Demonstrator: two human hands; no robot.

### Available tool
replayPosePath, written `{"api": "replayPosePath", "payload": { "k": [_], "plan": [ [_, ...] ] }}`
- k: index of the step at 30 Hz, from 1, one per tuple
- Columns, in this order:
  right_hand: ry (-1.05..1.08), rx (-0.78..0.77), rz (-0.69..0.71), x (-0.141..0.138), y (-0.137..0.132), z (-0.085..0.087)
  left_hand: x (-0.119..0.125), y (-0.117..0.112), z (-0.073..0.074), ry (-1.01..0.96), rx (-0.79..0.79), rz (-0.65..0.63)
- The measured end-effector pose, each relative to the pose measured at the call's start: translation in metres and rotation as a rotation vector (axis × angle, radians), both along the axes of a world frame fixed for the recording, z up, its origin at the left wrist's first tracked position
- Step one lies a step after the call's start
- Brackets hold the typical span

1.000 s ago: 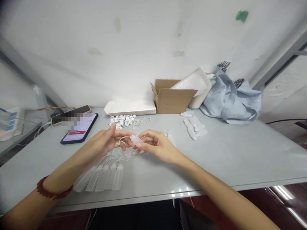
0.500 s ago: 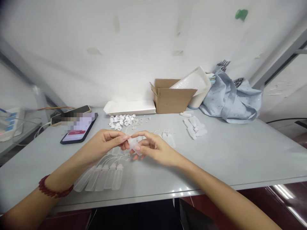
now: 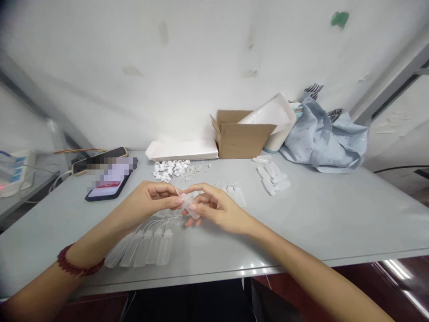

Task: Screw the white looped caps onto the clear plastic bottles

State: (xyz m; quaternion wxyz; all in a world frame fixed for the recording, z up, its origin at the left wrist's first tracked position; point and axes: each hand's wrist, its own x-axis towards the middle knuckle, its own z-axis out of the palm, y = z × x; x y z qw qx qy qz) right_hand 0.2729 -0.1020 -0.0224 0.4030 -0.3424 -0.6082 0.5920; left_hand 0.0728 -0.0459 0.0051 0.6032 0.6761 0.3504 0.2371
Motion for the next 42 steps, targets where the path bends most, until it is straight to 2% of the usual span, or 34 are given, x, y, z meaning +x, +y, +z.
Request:
{"api": "replayPosePath", "payload": {
  "k": [4, 8, 10, 13, 16, 18, 23, 29, 35, 38, 42],
  "plan": [
    [-0.004, 0.002, 0.006, -0.001, -0.001, -0.001, -0.002, 0.002, -0.001, 0.023, -0.051, -0.006],
    [-0.044, 0.012, -0.026, -0.002, -0.001, -0.001, -0.002, 0.001, -0.001, 0.038, -0.038, -0.002],
    [-0.117, 0.080, -0.089, -0.002, -0.002, -0.002, -0.001, -0.001, 0.000, 0.047, -0.018, 0.017],
    [-0.258, 0.277, -0.211, -0.003, -0.002, -0.005, 0.002, -0.005, 0.002, 0.083, 0.034, 0.061],
    [-0.265, 0.396, -0.253, -0.003, -0.001, -0.006, 0.005, -0.007, 0.003, 0.092, 0.073, 0.073],
    [-0.231, 0.361, -0.264, -0.003, -0.001, -0.006, 0.006, -0.006, 0.003, 0.077, 0.080, 0.069],
    [-0.173, 0.150, -0.288, -0.002, -0.001, -0.005, 0.004, -0.004, 0.001, 0.065, 0.163, 0.081],
    [-0.034, 0.008, -0.257, -0.004, 0.000, -0.002, -0.001, -0.009, 0.003, 0.125, 0.512, 0.142],
    [0.006, -0.060, -0.266, -0.003, 0.001, 0.000, -0.003, -0.009, -0.011, 0.148, 0.908, 0.006],
    [0.006, -0.077, -0.268, -0.003, 0.001, 0.000, -0.003, -0.007, -0.018, 0.187, 1.009, -0.060],
    [0.016, -0.095, -0.252, -0.003, 0.002, 0.001, -0.003, -0.006, -0.022, 0.228, 1.062, -0.090]
  ]
}}
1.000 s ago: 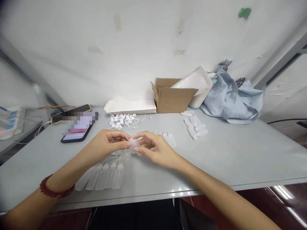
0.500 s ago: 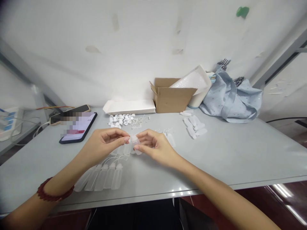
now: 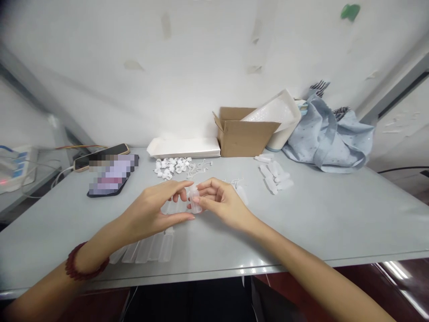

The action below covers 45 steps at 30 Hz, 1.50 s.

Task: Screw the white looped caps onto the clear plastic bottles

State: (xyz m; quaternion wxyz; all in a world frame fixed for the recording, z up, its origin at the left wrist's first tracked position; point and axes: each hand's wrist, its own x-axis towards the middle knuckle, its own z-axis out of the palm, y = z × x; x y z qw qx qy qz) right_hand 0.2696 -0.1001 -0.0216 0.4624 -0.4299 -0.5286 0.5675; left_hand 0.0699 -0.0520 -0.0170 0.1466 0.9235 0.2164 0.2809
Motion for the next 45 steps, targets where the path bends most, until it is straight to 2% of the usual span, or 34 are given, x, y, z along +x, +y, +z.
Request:
{"api": "replayPosePath", "payload": {
  "k": [4, 8, 14, 17, 19, 24, 28, 33, 40, 45],
  "plan": [
    [-0.011, -0.025, 0.003, 0.000, 0.002, -0.001, 0.000, 0.000, 0.001, 0.058, -0.015, 0.030],
    [-0.006, -0.033, 0.014, 0.002, 0.005, -0.004, 0.002, -0.002, 0.005, 0.089, -0.113, 0.051],
    [0.028, 0.000, 0.105, 0.008, 0.006, -0.003, 0.003, -0.005, 0.015, 0.071, -0.199, 0.084],
    [-0.008, 0.038, 0.125, 0.015, 0.010, -0.001, -0.003, -0.006, 0.023, 0.140, -0.242, 0.040],
    [-0.044, 0.085, 0.089, 0.021, 0.015, 0.000, -0.009, -0.007, 0.030, 0.247, -0.286, -0.013],
    [-0.080, 0.170, -0.129, 0.034, 0.023, 0.003, -0.020, -0.014, 0.043, 0.491, -0.403, -0.108],
    [-0.064, 0.171, -0.206, 0.038, 0.025, 0.004, -0.021, -0.018, 0.041, 0.542, -0.448, -0.138],
    [-0.075, 0.163, -0.191, 0.036, 0.024, 0.005, -0.017, -0.017, 0.033, 0.597, -0.393, -0.067],
    [-0.098, 0.151, -0.176, 0.034, 0.023, 0.005, -0.016, -0.022, 0.028, 0.638, -0.330, -0.066],
    [-0.092, 0.160, -0.185, 0.034, 0.023, 0.005, -0.017, -0.025, 0.029, 0.656, -0.358, -0.073]
  ]
}}
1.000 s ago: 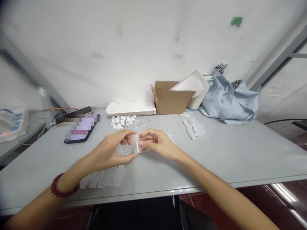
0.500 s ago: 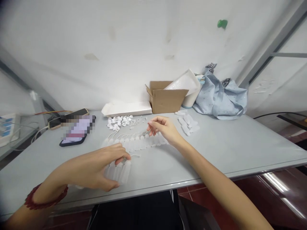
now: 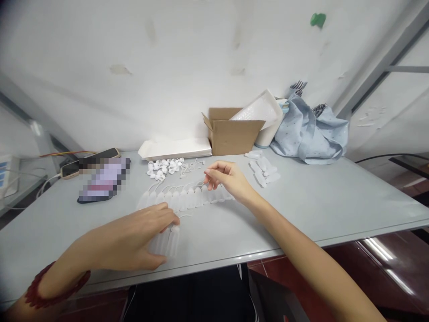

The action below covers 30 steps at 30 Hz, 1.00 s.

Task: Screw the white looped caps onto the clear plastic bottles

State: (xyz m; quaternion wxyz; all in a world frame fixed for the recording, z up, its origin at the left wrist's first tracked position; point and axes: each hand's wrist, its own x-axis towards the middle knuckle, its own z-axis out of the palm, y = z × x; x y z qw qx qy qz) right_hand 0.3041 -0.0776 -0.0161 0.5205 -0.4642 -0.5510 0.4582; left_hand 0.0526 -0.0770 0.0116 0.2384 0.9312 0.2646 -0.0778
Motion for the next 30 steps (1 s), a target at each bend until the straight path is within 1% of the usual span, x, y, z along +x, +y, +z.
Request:
{"api": "replayPosePath", "payload": {
  "k": [6, 13, 19, 25, 30],
  "plan": [
    [-0.005, -0.001, -0.005, 0.002, 0.000, 0.000, -0.002, -0.002, -0.001, -0.015, 0.040, -0.007],
    [-0.008, 0.001, -0.015, 0.002, 0.000, 0.000, -0.007, -0.002, -0.006, -0.093, 0.093, -0.019],
    [-0.005, 0.006, -0.008, 0.002, -0.001, 0.000, -0.008, -0.005, -0.006, -0.076, 0.089, 0.005],
    [0.004, -0.005, -0.021, 0.002, 0.000, 0.000, -0.011, -0.005, -0.007, -0.078, 0.087, 0.000],
    [0.007, 0.000, -0.022, 0.003, 0.003, 0.000, -0.013, 0.000, -0.005, -0.076, 0.036, -0.001]
  ]
}}
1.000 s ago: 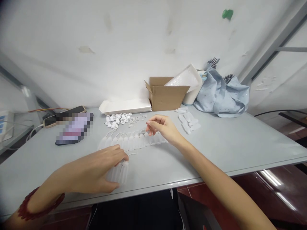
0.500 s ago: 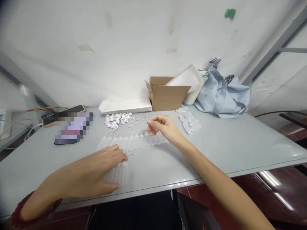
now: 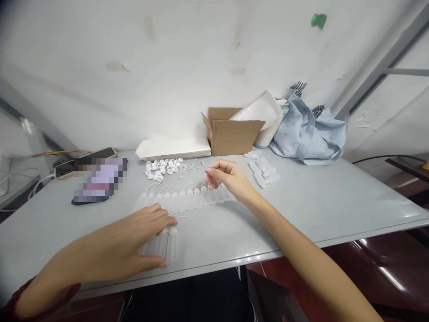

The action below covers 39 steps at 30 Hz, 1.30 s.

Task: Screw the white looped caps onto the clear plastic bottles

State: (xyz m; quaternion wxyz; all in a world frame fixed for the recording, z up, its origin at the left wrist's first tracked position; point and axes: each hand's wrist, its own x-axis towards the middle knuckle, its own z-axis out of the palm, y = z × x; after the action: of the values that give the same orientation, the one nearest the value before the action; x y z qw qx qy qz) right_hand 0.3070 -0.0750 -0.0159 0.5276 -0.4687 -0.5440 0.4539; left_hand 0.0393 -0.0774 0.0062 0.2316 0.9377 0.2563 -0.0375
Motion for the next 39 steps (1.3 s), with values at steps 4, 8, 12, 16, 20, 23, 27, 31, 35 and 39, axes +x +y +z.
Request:
{"api": "replayPosePath", "payload": {
  "k": [4, 8, 12, 16, 20, 23, 27, 31, 35, 39],
  "plan": [
    [-0.011, 0.018, -0.031, 0.005, 0.003, 0.002, 0.002, 0.007, 0.004, 0.039, -0.072, 0.032],
    [-0.050, 0.037, -0.072, 0.017, 0.006, 0.005, 0.003, 0.016, 0.002, 0.000, -0.083, 0.131],
    [-0.289, 0.041, -0.129, 0.039, 0.011, 0.008, 0.005, 0.029, -0.006, -0.111, 0.012, 0.237],
    [-0.645, 0.053, -0.335, 0.068, 0.018, 0.006, 0.012, 0.051, -0.008, -0.212, 0.132, 0.294],
    [-0.873, -0.017, -0.423, 0.098, 0.025, 0.000, 0.025, 0.081, -0.009, -0.166, 0.271, 0.239],
    [-0.980, -0.066, -0.432, 0.113, 0.028, -0.004, 0.038, 0.099, -0.014, -0.112, 0.345, 0.208],
    [-1.111, -0.112, -0.449, 0.121, 0.029, -0.005, 0.055, 0.112, -0.023, -0.098, 0.375, 0.208],
    [-1.200, -0.189, -0.424, 0.122, 0.027, -0.002, 0.061, 0.117, -0.025, -0.135, 0.376, 0.202],
    [-1.282, -0.311, -0.388, 0.121, 0.020, 0.005, 0.052, 0.114, -0.015, -0.227, 0.361, 0.265],
    [-1.324, -0.461, -0.323, 0.117, 0.013, 0.013, 0.035, 0.105, -0.011, -0.438, 0.302, 0.396]
  ]
}}
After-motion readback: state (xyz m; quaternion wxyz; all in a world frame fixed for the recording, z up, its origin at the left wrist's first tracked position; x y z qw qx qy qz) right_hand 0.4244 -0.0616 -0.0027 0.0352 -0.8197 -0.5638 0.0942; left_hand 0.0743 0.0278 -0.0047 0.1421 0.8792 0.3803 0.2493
